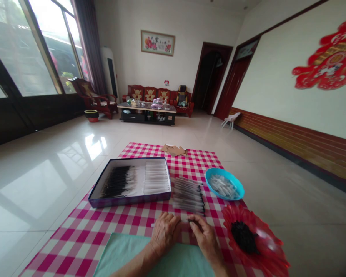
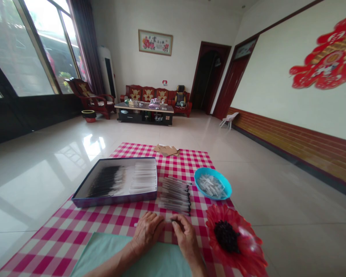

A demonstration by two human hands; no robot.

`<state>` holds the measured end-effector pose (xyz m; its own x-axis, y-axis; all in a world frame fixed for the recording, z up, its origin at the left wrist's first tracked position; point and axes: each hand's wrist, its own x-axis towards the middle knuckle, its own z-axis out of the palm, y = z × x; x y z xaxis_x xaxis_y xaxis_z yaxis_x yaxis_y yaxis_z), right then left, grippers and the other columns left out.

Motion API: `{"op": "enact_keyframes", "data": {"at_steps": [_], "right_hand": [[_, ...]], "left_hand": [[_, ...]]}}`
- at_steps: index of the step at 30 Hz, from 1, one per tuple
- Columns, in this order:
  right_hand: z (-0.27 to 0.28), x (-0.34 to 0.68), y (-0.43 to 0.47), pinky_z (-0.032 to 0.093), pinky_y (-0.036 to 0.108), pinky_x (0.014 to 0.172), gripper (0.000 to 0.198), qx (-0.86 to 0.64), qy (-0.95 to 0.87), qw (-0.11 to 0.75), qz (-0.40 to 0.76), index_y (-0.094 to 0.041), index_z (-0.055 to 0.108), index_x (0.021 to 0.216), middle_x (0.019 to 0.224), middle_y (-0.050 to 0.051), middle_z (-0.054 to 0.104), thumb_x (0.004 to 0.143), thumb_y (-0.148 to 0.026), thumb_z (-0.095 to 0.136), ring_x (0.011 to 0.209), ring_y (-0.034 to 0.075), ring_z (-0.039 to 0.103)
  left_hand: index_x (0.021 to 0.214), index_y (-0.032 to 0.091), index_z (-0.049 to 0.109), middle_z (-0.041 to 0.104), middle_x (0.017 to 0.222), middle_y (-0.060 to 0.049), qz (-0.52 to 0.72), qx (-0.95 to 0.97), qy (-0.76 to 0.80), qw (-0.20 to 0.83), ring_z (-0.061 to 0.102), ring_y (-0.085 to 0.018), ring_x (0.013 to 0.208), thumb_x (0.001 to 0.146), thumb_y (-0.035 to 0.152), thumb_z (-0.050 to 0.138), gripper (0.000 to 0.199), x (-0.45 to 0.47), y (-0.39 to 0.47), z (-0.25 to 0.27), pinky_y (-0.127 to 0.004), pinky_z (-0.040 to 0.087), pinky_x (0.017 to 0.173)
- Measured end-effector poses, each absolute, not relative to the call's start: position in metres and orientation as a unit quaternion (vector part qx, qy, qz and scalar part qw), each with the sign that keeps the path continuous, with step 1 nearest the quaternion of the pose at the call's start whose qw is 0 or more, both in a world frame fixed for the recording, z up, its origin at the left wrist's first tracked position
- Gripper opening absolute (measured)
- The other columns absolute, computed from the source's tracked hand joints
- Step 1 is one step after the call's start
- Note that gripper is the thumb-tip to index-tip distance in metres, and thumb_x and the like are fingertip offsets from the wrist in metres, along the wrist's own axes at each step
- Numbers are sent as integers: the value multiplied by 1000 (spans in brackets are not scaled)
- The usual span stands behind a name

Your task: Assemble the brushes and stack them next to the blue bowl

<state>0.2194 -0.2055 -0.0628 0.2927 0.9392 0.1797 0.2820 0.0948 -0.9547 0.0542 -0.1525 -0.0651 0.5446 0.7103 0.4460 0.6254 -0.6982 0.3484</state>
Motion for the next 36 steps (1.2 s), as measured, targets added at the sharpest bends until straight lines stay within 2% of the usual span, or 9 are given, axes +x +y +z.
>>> {"op": "enact_keyframes", "data": {"at_steps": [3, 9, 13, 15, 18, 21, 23, 29, 36], "right_hand": [[-66, 219, -204, 49, 23, 51, 26, -602, -484, 554, 310, -18, 65, 91, 76, 3, 68, 79, -40, 58, 59, 16, 61], [-36, 223, -208, 54, 27, 64, 29, -631, -501, 555, 210, -17, 63, 97, 85, 7, 71, 82, -40, 53, 73, 20, 67], [-7, 265, -227, 53, 30, 73, 26, -698, -527, 484, 36, -20, 64, 94, 89, 8, 71, 82, -39, 50, 81, 22, 67], [-4, 296, -241, 53, 33, 72, 28, -737, -516, 433, -48, -20, 64, 92, 88, 9, 71, 81, -39, 48, 80, 23, 67], [-10, 332, -256, 54, 39, 69, 29, -779, -504, 351, -124, -17, 65, 85, 82, 11, 71, 77, -36, 44, 76, 27, 67], [-14, 332, -258, 54, 41, 74, 30, -761, -520, 351, -164, -16, 65, 88, 90, 14, 68, 77, -36, 45, 83, 28, 65], [-14, 309, -252, 53, 37, 78, 28, -728, -549, 384, -147, -16, 65, 93, 95, 13, 67, 81, -34, 47, 88, 25, 64], [-24, 221, -218, 53, 28, 76, 22, -634, -641, 429, 57, -21, 66, 97, 92, 8, 69, 86, -27, 48, 86, 19, 66], [-45, 206, -211, 54, 28, 66, 21, -630, -581, 495, 141, -21, 70, 81, 77, 6, 71, 82, -36, 55, 71, 21, 67]], "left_hand": [[77, 21, 54, 56, 69, -1, 299, 873, 376, 85, 50, -16, 67, 91, 26, 40, 20, 54, -153, -66, -29, 35, 67], [79, 21, 54, 55, 71, -1, 324, 866, 363, 113, 51, -17, 69, 92, 27, 39, 20, 53, -150, -70, -29, 37, 67], [80, 21, 53, 55, 71, -1, 329, 866, 357, 115, 50, -17, 69, 92, 26, 39, 19, 53, -149, -72, -30, 37, 67], [79, 21, 53, 54, 71, -1, 330, 866, 356, 115, 50, -17, 69, 92, 25, 39, 19, 53, -149, -72, -31, 37, 67], [79, 21, 53, 54, 70, -1, 332, 866, 355, 115, 50, -17, 69, 91, 25, 40, 18, 54, -150, -70, -30, 38, 66], [80, 21, 53, 54, 71, -1, 336, 866, 351, 117, 50, -17, 69, 91, 24, 41, 17, 54, -150, -69, -30, 38, 66], [82, 21, 53, 55, 71, -1, 339, 867, 346, 120, 51, -17, 69, 91, 24, 40, 16, 54, -150, -68, -30, 38, 66], [84, 21, 53, 55, 73, -2, 349, 870, 325, 123, 50, -17, 70, 92, 24, 38, 17, 52, -152, -68, -30, 38, 67], [90, 21, 54, 57, 77, -2, 343, 874, 313, 142, 51, -17, 72, 93, 24, 37, 18, 52, -152, -66, -29, 39, 68]]}}
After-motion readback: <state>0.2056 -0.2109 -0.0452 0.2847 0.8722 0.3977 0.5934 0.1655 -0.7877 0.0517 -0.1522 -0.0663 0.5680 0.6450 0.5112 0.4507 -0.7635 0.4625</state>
